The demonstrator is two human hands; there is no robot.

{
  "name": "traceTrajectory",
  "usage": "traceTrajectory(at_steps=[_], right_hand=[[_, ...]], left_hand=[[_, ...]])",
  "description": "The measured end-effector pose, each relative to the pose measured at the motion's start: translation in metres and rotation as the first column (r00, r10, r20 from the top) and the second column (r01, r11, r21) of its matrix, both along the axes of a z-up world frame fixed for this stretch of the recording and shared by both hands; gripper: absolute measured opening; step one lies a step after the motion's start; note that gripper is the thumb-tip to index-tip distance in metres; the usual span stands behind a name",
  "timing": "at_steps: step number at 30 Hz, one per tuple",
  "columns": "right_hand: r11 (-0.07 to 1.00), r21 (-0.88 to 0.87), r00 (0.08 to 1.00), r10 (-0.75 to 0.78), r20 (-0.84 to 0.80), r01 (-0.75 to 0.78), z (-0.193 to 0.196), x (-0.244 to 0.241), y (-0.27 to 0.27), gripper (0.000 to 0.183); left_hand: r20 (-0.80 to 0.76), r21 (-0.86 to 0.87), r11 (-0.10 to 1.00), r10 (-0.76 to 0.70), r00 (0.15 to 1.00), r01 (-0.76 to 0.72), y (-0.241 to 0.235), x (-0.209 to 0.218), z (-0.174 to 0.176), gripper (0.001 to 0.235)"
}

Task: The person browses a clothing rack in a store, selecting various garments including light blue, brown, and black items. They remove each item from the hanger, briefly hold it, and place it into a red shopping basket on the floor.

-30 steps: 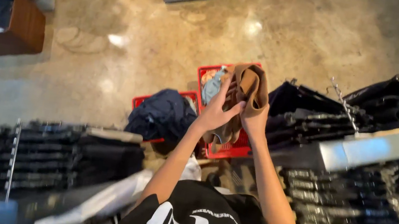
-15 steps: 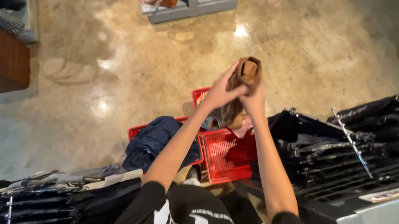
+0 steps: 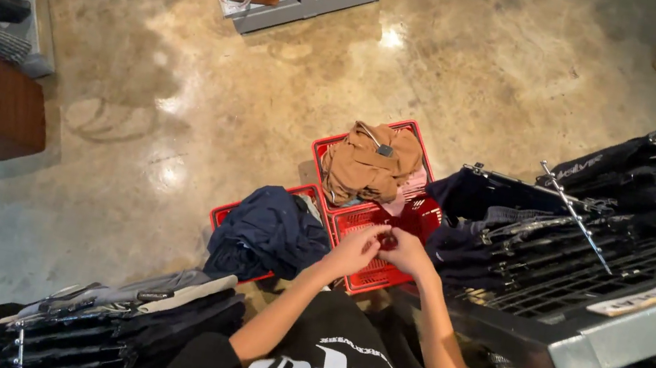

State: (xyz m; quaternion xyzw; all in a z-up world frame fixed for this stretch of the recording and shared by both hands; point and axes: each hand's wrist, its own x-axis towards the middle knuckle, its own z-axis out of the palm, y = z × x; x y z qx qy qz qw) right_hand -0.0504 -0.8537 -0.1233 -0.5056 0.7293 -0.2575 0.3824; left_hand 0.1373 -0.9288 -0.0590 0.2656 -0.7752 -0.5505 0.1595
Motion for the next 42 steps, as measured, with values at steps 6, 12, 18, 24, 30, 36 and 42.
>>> traceTrajectory(at_steps=[6,12,18,24,30,36,42], right_hand=[[0.939,-0.203,0.887,-0.171,0.429,0.279,0.097,0.03,0.085,0.04],[0.885,-0.27,0.848,-0.215,0.484,0.379,0.166,0.047,0.149,0.038],[0.856,-0.35,0.851,-0.177,0.494,0.381,0.172,0.047,0.212,0.033],[0.859,-0.32,0.843,-0.208,0.495,0.4,0.181,0.058,0.284,0.029],[0.869,-0.274,0.823,-0.225,0.522,0.412,0.201,0.096,0.351,0.023],[0.805,-0.419,0.898,-0.301,0.322,0.42,0.211,0.144,0.42,0.018],[0.688,-0.249,0.711,-0.543,0.446,0.682,0.205,0.207,0.512,0.011]], left_hand=[[-0.246,0.279,0.96,0.078,0.966,-0.006,0.057,0.01,0.041,0.051],[-0.285,0.403,0.915,0.088,0.954,0.036,0.118,0.007,0.088,0.047],[-0.359,0.377,0.926,0.138,0.923,0.008,0.189,0.012,0.105,0.042],[-0.37,0.475,0.88,0.208,0.905,-0.008,0.263,0.026,0.093,0.041],[-0.409,0.537,0.839,0.169,0.897,0.087,0.316,0.061,0.096,0.041],[-0.369,0.444,0.895,0.133,0.92,0.049,0.374,0.097,0.093,0.029],[-0.346,0.416,0.906,0.081,0.935,0.076,0.454,0.133,0.11,0.019]])
